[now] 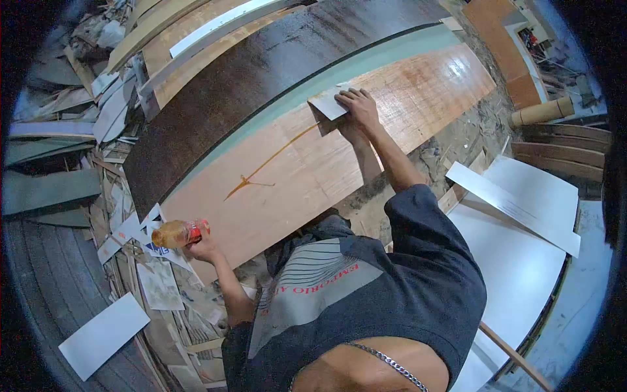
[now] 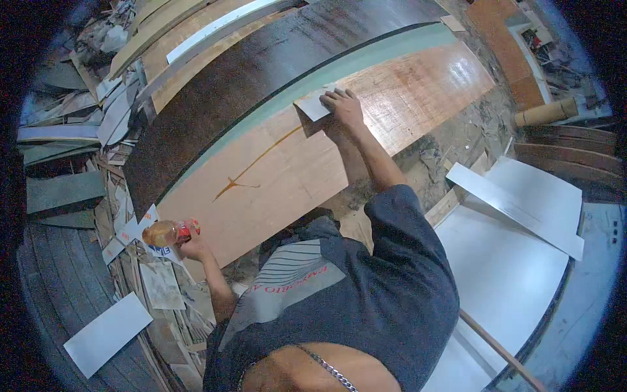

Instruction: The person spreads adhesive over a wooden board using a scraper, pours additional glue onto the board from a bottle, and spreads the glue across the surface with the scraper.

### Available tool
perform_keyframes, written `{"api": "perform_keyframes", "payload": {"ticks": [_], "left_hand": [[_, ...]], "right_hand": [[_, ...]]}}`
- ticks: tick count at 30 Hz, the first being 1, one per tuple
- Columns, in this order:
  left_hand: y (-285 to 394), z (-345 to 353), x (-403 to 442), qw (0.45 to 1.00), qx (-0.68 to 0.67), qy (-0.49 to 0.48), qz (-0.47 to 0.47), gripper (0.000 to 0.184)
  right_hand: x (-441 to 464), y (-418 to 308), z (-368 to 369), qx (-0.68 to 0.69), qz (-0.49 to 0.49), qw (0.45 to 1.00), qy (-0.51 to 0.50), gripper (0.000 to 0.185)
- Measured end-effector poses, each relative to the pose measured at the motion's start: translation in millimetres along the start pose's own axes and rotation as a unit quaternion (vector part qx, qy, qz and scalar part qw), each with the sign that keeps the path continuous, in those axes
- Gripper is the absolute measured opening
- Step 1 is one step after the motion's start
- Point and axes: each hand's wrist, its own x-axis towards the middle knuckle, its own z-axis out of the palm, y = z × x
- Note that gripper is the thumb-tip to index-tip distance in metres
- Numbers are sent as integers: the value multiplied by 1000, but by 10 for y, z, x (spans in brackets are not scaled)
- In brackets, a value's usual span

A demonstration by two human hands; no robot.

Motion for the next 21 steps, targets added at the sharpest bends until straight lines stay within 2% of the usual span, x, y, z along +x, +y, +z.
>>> {"api": "perform_keyframes", "payload": {"ticks": [3, 4, 6, 9, 10, 12, 15, 17, 20, 21], "left_hand": [[121, -60, -40, 1000, 8, -8, -17, 81], [506, -203, -184, 996, -89, -17, -16, 81], [637, -238, -229, 982, -187, -23, -17, 81], [307, -129, -86, 997, -70, -29, -14, 79], [241, -93, -75, 998, -61, -7, 21, 71], [144, -42, -51, 997, -52, 13, 58, 63], [84, -6, -21, 994, -32, 54, 88, 67], [279, -106, -95, 1000, 3, 23, 18, 73], [457, -201, -147, 1000, -3, -8, -25, 74], [398, -162, -116, 1000, -5, -6, -26, 74]], "right_hand": [[-117, -117, -125, 3, -4, 1000, -25, 29], [-165, -115, -174, 2, -4, 1000, -26, 29], [-199, -100, -305, 21, -21, 997, -65, 29], [-95, -42, -250, 27, 1, 1000, -9, 33], [-49, -41, -258, 28, 23, 999, 8, 35], [9, -28, -231, 39, 28, 999, -3, 40], [13, -53, -88, 3, 2, 1000, -30, 46], [-29, -90, -113, 14, -3, 999, -43, 45], [-46, -118, -163, 18, -10, 998, -54, 41], [-18, -115, -133, 30, 4, 999, -29, 37]]}}
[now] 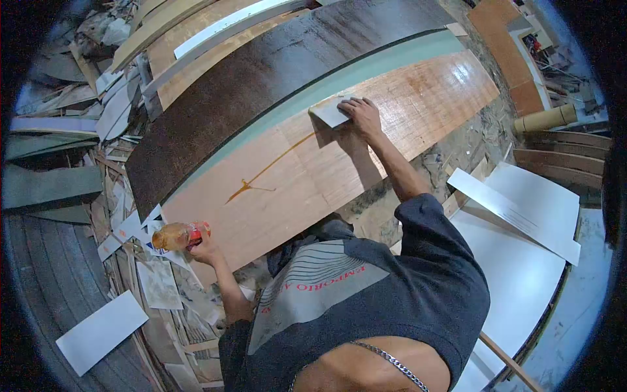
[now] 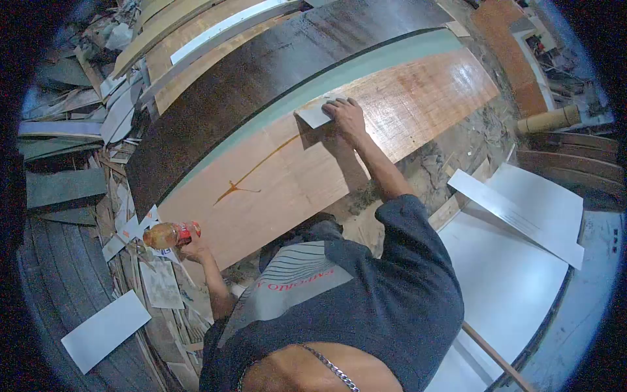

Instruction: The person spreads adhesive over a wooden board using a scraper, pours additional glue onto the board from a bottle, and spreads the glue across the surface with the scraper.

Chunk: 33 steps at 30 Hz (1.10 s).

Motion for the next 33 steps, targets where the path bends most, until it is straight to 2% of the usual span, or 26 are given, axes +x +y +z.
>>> {"api": "perform_keyframes", "payload": {"ticks": [2, 5, 7, 9, 11, 13, 15, 16, 17, 19, 20, 21, 23, 27, 29, 30, 32, 33], "left_hand": [[-192, 88, 66, 1000, -3, 12, 24, 75], [-316, 140, 109, 995, -45, 41, 84, 75], [-323, 123, 120, 995, -47, 39, 85, 75], [-274, 115, 75, 997, -39, 28, 64, 75], [-151, 58, 42, 996, 19, 44, 76, 76], [-114, 86, 47, 993, -6, 60, 98, 71], [-109, 50, 7, 990, -27, 73, 114, 68], [-41, 25, 1, 997, -39, 23, 57, 67], [13, -15, -16, 999, -44, -3, 28, 67], [168, -82, -82, 996, -84, -22, 4, 65], [133, -69, -74, 995, -103, -17, 6, 65], [99, -56, -66, 993, -121, -13, 8, 64], [-156, 60, 47, 999, 10, 15, 30, 61], [90, -50, -50, 1000, 12, -10, 11, 61], [90, -47, -58, 996, -74, -6, 41, 59], [42, -35, -46, 996, -73, -9, 41, 59], [-19, -15, -12, 995, -95, -36, 19, 58], [-9, -25, -9, 994, -102, -46, 12, 58]], "right_hand": [[18, -55, 24, 15, 12, 1000, 23, 33], [14, -361, 6, 0, 23, 1000, -18, 24], [-67, -598, -48, 18, -24, 999, -17, 18], [-182, -789, -18, 5, -26, 1000, -11, 18], [-259, -1014, -94, 42, -49, 994, -93, 20], [-260, -1093, -250, 46, -74, 991, -102, 23], [-245, -959, -279, 42, -43, 998, 19, 25], [-169, -821, -246, 60, -31, 993, 102, 26], [-107, -643, -240, 56, 17, 997, 58, 25], [40, -413, -358, 19, 47, 997, 51, 25], [98, -275, -369, 5, 109, 994, -32, 26], [133, -51, -163, -7, 110, 994, -5, 27], [231, -19, -344, -17, 104, 994, -7, 17], [430, 163, -117, -64, 80, 995, -20, 15], [488, 131, -147, -55, 81, 993, -59, 14], [502, 90, -194, -56, 83, 993, -61, 14], [534, -7, -353, -44, 29, 981, -186, 15], [513, -54, -470, -44, 32, 981, -186, 15]]}}
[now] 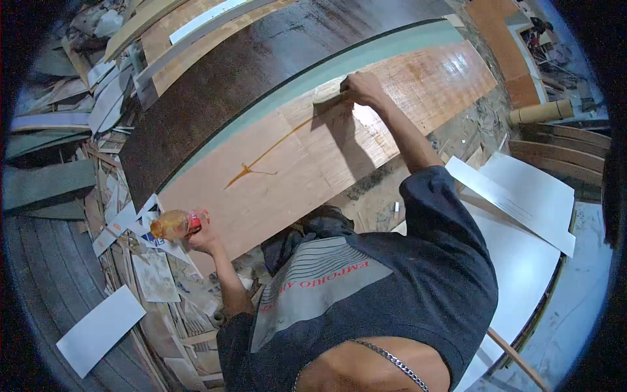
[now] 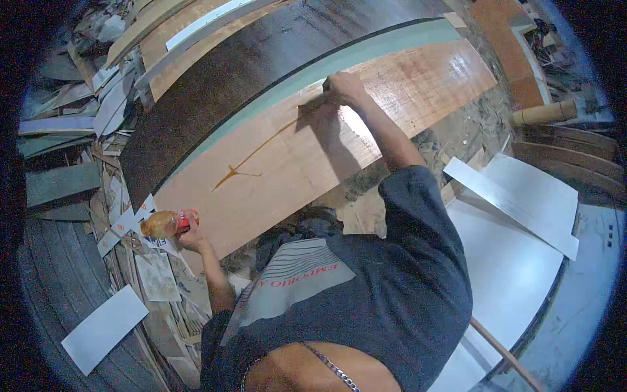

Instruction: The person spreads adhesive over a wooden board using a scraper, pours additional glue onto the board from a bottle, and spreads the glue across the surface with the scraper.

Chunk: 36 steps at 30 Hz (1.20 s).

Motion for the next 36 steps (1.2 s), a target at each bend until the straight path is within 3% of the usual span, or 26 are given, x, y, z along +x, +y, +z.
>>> {"api": "perform_keyframes", "payload": {"ticks": [2, 3, 6, 9, 11, 12, 14, 15, 17, 18, 19, 20, 21, 24, 26, 27, 30, 33, 36], "left_hand": [[220, -76, -51, 994, 98, -25, -51, 59], [159, -73, -19, 994, 99, -30, -47, 59], [-89, 23, 29, 992, 69, 33, 102, 68], [-228, 88, 108, 989, -133, -2, 64, 74], [-401, 39, 223, 997, 48, -25, 58, 73], [-340, 9, 196, 997, 42, -35, 61, 73], [-258, -78, 223, 994, -46, -101, -4, 74], [-311, -107, 288, 989, -75, -121, -27, 74], [-611, -58, 477, 946, -271, -174, -36, 71], [-665, -95, 510, 924, -332, -188, -38, 70], [-537, -168, 421, 956, -243, -161, -22, 68], [-486, -187, 398, 969, -198, -145, -12, 67], [-439, -204, 376, 980, -151, -127, -3, 66], [-573, -107, 412, 963, -216, -161, -5, 68], [-645, -89, 438, 986, -118, -100, 56, 70], [-643, -105, 444, 991, -86, -74, 75, 71], [-394, -168, 346, 972, -191, -127, 45, 74], [-448, -232, 333, 992, -24, -84, 88, 70], [-745, -82, 450, 982, -136, -91, 91, 69]], "right_hand": [[-200, -62, -145, 9, -11, 998, -64, 18], [-328, -35, -145, 5, -53, 998, -46, 19], [-930, 25, -194, 16, -10, 995, -100, 22], [-1633, 119, -178, 10, 26, 991, -128, 32], [-2086, 173, -188, 40, 56, 986, -152, 29], [-2320, 196, -70, 36, 68, 986, -150, 29], [-2832, 210, 448, -53, 97, 948, -299, 25], [-3163, 294, 740, -63, 110, 969, -211, 26], [-3343, 312, 689, -83, 108, 984, -112, 27], [-3433, 145, 497, 144, 152, 976, -60, 28], [-3466, -10, 379, 367, 189, 911, -6, 30], [-3403, -32, 380, 329, 213, 920, 12, 32], [-3257, -145, 281, 365, 179, 913, 43, 31], [-2740, -619, -112, 442, 138, 883, 78, 30], [-2211, -803, 88, 505, 44, 844, 174, 40], [-1992, -895, 72, 404, 75, 898, 156, 52], [-1439, -1029, 184, 190, 69, 965, 168, 46], [-1036, -966, 343, 108, 7, 962, 250, 39], [-703, -785, 532, 72, -22, 967, 243, 35]]}}
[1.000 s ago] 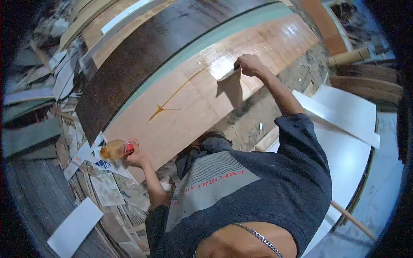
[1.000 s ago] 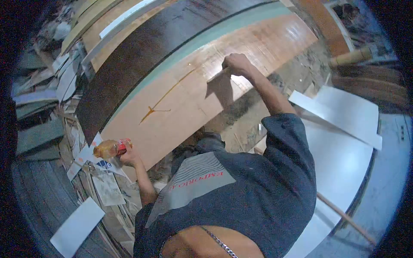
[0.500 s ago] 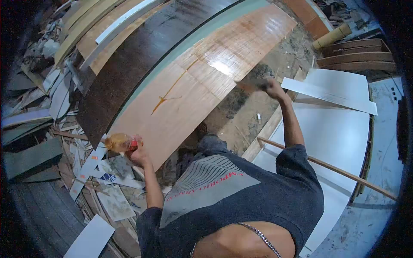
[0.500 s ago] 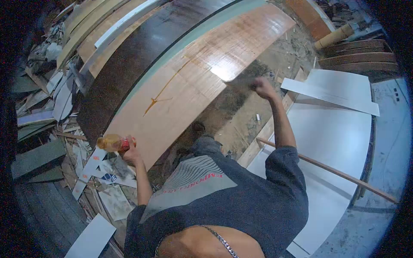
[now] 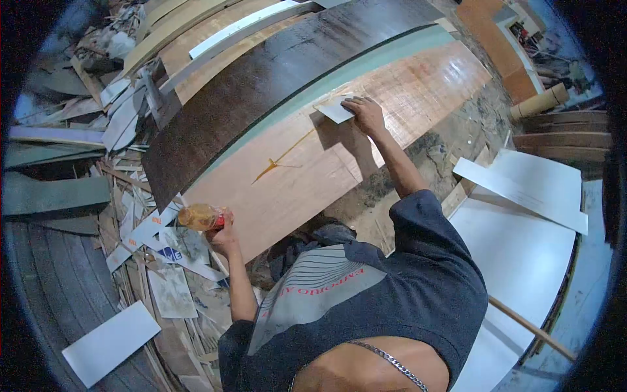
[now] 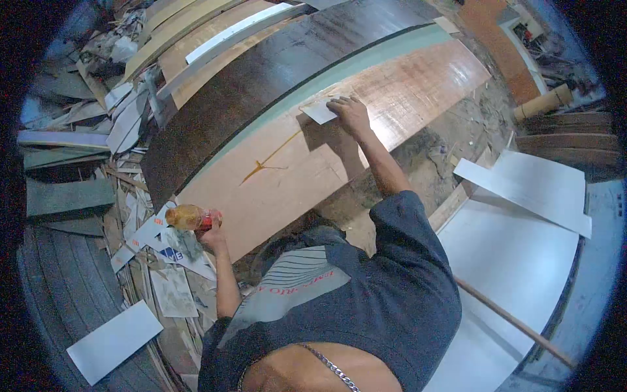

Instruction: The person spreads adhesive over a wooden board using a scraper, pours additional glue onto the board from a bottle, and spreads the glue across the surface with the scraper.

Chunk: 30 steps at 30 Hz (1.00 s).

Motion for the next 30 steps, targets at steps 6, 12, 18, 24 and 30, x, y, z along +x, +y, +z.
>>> {"api": "perform_keyframes", "payload": {"ticks": [6, 12, 18, 24, 30], "left_hand": [[296, 19, -74, 983, -121, -40, -130, 75], [445, -37, -70, 993, 121, 11, 11, 78], [661, -23, -147, 988, 142, 5, -63, 79], [585, -25, -151, 990, 125, 20, -61, 75], [603, 23, -158, 998, 61, 24, 10, 76]], "right_hand": [[204, 68, 348, -59, 1, 997, -44, 30], [70, -112, 166, -37, -21, 995, -93, 29], [233, 17, 241, 3, 3, 999, -54, 36], [140, -21, 347, -47, -24, 997, -60, 25], [283, -42, 322, -23, 3, 999, -47, 20]]}}
